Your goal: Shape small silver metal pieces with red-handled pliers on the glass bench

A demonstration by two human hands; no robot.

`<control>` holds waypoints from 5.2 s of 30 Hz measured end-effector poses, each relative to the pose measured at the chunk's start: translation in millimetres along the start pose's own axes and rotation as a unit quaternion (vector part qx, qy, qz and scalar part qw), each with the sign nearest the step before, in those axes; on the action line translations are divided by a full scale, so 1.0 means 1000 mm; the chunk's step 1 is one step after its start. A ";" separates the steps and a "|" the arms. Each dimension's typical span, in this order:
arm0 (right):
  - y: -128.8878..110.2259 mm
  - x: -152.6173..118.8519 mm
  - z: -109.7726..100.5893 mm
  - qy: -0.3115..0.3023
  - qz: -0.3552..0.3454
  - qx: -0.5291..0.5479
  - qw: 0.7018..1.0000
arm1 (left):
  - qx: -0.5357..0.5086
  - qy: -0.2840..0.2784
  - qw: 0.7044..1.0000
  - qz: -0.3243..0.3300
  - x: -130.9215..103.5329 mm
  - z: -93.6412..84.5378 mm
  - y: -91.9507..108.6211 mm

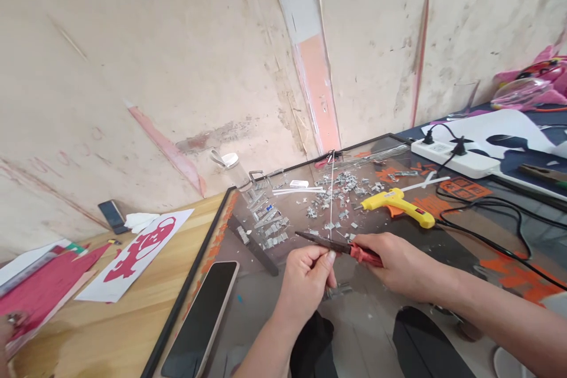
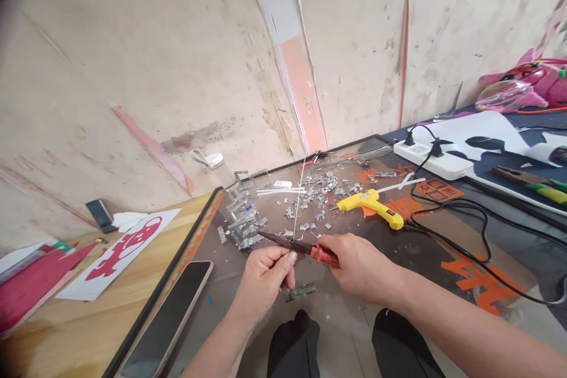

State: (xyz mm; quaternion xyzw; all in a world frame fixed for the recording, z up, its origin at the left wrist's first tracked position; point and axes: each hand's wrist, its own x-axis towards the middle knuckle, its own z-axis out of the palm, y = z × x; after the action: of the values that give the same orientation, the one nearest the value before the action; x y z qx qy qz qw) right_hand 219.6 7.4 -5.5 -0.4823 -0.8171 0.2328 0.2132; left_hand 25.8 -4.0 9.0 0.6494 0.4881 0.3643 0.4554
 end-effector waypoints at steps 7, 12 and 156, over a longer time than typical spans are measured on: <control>-0.001 -0.001 -0.007 -0.035 -0.008 0.032 0.999 | 0.082 0.000 0.996 0.028 0.001 -0.001 0.002; -0.002 -0.002 -0.007 -0.032 0.003 0.033 0.999 | 0.065 -0.005 0.997 0.032 0.001 -0.002 0.000; -0.025 -0.005 -0.008 -0.064 0.008 0.258 0.964 | -0.463 -0.036 0.860 -0.210 0.006 0.000 0.003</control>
State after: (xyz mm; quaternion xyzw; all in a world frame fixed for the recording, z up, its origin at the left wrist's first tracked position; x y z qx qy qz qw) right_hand 208.7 -6.5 14.9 -0.4016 -0.7372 0.4683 0.2754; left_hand 28.4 1.7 11.9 0.2581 0.3713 0.4202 0.7867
